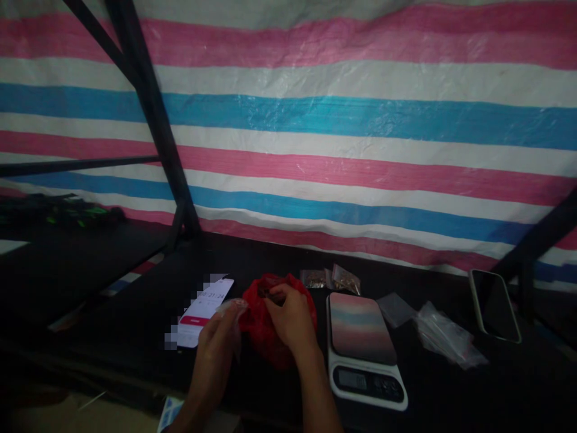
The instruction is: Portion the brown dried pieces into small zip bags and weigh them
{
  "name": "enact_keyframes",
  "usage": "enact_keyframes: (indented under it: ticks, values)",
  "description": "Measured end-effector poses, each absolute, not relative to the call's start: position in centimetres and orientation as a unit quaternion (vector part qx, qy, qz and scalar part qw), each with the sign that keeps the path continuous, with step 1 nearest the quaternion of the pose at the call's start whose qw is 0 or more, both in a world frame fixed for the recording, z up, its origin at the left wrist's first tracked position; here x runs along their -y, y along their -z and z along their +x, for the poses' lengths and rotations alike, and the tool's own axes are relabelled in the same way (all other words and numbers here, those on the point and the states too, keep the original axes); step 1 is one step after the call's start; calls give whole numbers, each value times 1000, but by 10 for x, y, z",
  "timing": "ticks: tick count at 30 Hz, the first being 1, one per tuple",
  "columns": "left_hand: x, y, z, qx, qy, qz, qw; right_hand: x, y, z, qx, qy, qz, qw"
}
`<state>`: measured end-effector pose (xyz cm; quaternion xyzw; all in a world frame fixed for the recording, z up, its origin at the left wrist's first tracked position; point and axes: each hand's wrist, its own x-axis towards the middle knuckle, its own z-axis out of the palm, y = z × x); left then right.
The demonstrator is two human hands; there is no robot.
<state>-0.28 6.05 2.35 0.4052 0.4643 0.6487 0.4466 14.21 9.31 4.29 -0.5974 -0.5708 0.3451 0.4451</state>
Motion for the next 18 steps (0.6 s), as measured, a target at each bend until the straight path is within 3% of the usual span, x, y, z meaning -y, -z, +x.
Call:
enact_keyframes:
  ticks: [3, 10, 18]
  values:
    - [-59, -24, -3, -471, -632, 444, 426, -91, -44, 150, 551, -385, -593, 443]
    - [-50, -18, 2, -505, -610, 593, 148, -75, -66, 177, 512, -460, -535, 491]
    - [-50, -12, 13, -487, -525, 694, 72, -52, -99, 172, 576, -426, -496, 491]
